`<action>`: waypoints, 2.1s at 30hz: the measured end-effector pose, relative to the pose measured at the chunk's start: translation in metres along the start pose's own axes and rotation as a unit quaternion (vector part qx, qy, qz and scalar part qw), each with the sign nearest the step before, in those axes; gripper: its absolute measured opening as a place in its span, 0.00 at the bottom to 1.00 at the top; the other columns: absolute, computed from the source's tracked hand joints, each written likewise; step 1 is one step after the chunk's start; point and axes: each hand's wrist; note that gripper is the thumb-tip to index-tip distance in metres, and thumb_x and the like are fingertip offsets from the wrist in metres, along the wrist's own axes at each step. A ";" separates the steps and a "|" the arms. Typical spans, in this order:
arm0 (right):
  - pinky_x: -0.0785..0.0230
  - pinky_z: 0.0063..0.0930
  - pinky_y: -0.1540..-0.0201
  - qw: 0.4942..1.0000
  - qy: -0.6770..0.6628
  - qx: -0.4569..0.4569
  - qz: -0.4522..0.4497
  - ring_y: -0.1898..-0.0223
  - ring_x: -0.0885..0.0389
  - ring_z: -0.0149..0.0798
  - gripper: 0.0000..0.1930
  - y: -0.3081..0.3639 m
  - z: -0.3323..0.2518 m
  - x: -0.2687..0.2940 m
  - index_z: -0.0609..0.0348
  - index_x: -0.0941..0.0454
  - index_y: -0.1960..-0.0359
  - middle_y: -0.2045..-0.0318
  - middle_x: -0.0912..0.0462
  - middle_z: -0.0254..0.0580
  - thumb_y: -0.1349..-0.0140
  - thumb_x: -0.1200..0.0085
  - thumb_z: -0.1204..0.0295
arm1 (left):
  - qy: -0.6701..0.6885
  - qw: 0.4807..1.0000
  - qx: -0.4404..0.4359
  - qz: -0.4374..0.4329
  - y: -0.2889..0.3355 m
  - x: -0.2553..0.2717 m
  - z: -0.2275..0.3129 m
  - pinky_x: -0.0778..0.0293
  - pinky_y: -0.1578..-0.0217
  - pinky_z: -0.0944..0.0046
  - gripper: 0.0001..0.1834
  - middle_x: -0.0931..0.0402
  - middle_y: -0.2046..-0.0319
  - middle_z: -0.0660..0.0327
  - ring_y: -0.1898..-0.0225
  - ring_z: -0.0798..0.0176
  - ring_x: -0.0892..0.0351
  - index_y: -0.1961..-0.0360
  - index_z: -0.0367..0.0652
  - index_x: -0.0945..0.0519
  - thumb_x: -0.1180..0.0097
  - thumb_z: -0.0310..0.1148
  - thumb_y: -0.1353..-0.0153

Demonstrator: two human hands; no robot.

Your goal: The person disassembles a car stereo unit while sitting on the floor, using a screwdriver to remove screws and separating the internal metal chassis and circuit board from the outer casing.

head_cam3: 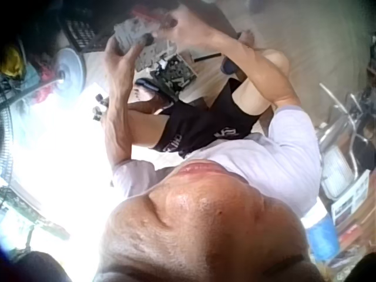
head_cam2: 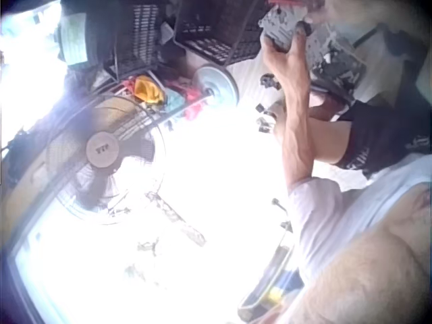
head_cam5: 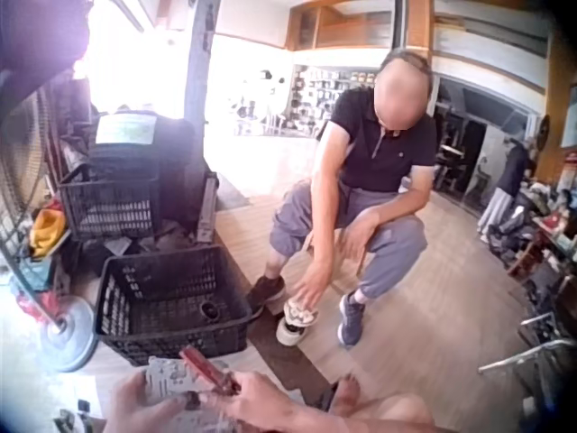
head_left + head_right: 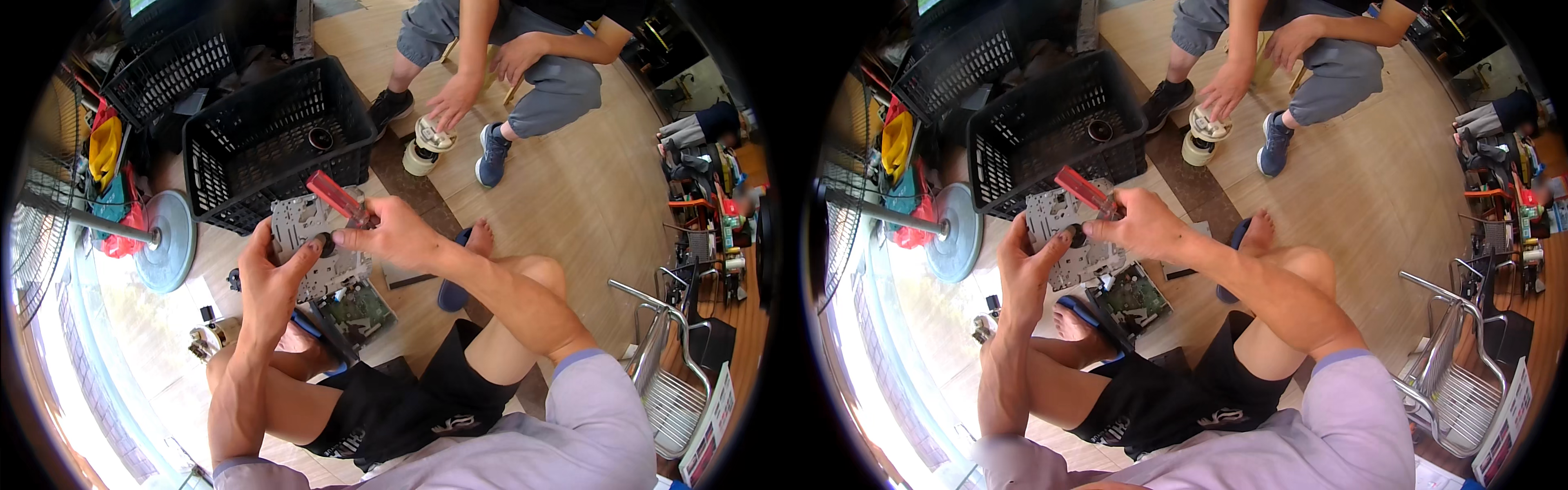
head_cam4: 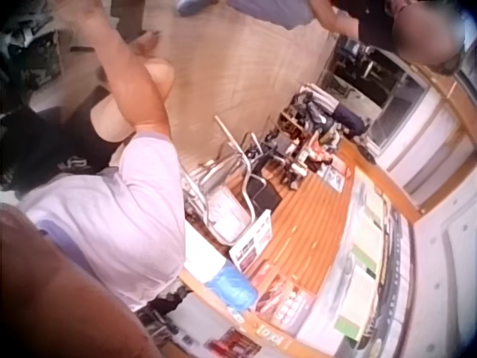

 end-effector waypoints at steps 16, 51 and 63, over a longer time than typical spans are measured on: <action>0.30 0.23 0.57 0.998 -0.038 -0.034 0.023 0.63 0.23 0.25 0.19 0.011 0.008 0.007 0.64 0.17 0.54 0.64 0.16 0.33 0.36 0.32 0.60 | 0.008 0.999 -0.043 -0.027 -0.028 -0.006 -0.025 0.21 0.61 0.66 0.18 0.16 0.62 0.58 0.64 0.68 0.17 0.51 0.31 0.21 0.31 0.23 0.43; 0.39 0.24 0.75 0.905 0.205 0.172 0.331 0.78 0.32 0.21 0.11 0.089 -0.032 0.033 0.62 0.17 0.64 0.80 0.25 0.27 0.35 0.35 0.66 | -0.100 0.988 -0.112 0.029 -0.037 -0.010 -0.008 0.22 0.57 0.54 0.23 0.14 0.67 0.47 0.61 0.48 0.13 0.52 0.37 0.17 0.33 0.38 0.48; 0.26 0.34 0.64 0.892 0.253 0.300 0.225 0.68 0.18 0.42 0.15 0.006 -0.008 -0.032 0.63 0.21 0.50 0.64 0.17 0.50 0.38 0.43 0.76 | 0.233 0.970 -0.035 0.063 -0.014 0.026 -0.010 0.21 0.63 0.66 0.13 0.17 0.62 0.59 0.65 0.68 0.18 0.52 0.32 0.21 0.37 0.26 0.37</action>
Point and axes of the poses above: each hand's wrist, its own y-axis away from the middle knuckle, its own x-axis out of the back of the hand, z = x × y
